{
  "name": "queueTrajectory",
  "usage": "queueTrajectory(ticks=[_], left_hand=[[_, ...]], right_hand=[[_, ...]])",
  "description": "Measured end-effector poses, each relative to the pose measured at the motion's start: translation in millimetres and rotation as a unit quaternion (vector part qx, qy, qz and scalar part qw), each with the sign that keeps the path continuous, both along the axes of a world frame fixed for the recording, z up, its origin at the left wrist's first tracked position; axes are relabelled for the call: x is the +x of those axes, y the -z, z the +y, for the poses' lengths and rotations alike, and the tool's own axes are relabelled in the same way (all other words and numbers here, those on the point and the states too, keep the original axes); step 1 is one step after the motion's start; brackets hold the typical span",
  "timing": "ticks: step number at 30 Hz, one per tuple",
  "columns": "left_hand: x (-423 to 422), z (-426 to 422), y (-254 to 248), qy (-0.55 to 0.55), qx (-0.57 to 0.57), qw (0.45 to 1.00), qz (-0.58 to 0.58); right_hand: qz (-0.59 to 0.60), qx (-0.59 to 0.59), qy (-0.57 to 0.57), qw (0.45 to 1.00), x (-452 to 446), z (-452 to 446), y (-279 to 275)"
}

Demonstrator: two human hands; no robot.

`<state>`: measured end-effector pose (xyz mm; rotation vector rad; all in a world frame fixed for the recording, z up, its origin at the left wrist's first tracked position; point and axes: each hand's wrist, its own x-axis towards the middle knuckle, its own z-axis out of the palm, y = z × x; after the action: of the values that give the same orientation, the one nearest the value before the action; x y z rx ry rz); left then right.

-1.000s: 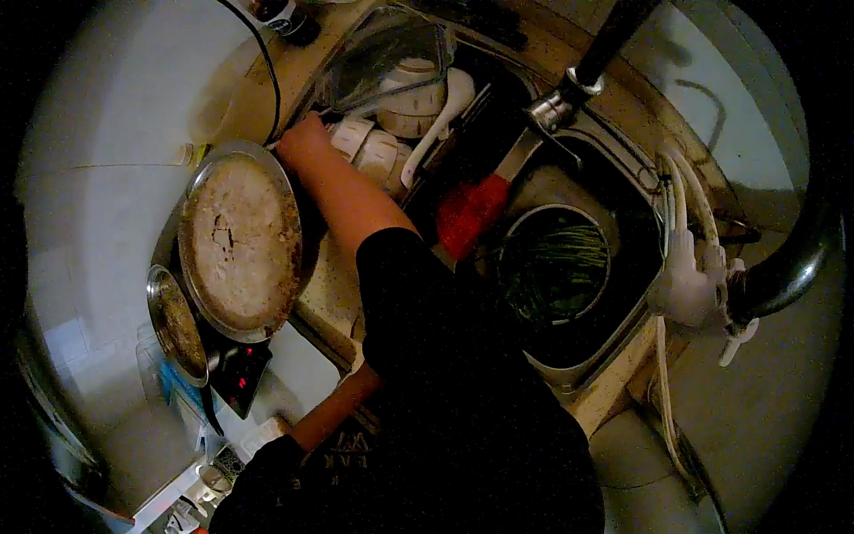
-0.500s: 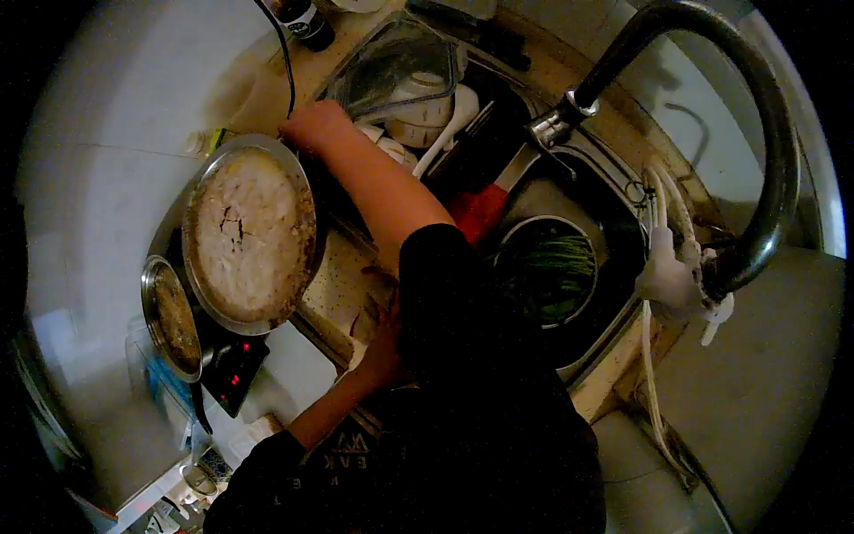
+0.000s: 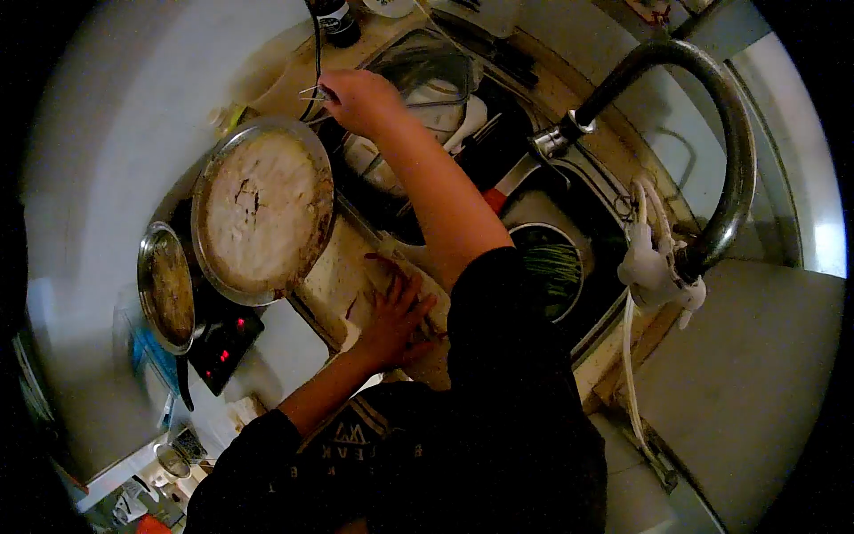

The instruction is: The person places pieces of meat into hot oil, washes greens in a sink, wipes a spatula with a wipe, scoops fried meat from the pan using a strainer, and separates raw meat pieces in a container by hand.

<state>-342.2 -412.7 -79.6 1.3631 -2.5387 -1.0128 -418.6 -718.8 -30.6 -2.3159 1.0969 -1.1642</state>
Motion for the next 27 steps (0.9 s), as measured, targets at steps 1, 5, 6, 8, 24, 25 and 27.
queueTrajectory(ticks=[1, 5, 6, 8, 24, 25, 27], left_hand=[[-0.2, 0.6, -1.1, -0.004, 0.004, 1.0, -0.011], [0.7, -1.6, -2.7, -0.001, 0.014, 1.0, 0.005], [1.5, -1.2, -1.5, 0.002, 0.009, 1.0, 0.006], [2.0, 0.9, -1.0, 0.004, -0.011, 1.0, 0.001], [-3.2, 2.1, -19.5, -0.042, -0.083, 0.994, -0.053], [-6.0, -0.4, -20.6, -0.059, -0.107, 0.991, -0.055], [-22.6, -7.8, -36.3, -0.169, 0.011, 0.954, 0.246]], right_hand=[[-0.005, 0.009, 0.001, 1.0, -2.6, 6.6, -4.2], [-0.09, 0.017, 0.013, 0.996, -16.1, 38.3, -20.3], [-0.1, 0.019, 0.023, 0.995, -18.3, 45.9, -18.2], [-0.117, 0.027, 0.04, 0.992, -22.3, 61.6, -15.0], [-0.375, 0.022, 0.123, 0.919, -70.9, 192.3, -53.1], [-0.35, -0.002, 0.127, 0.928, -79.1, 204.3, -59.8], [-0.36, -0.017, 0.145, 0.921, -88.8, 241.3, -75.2]])
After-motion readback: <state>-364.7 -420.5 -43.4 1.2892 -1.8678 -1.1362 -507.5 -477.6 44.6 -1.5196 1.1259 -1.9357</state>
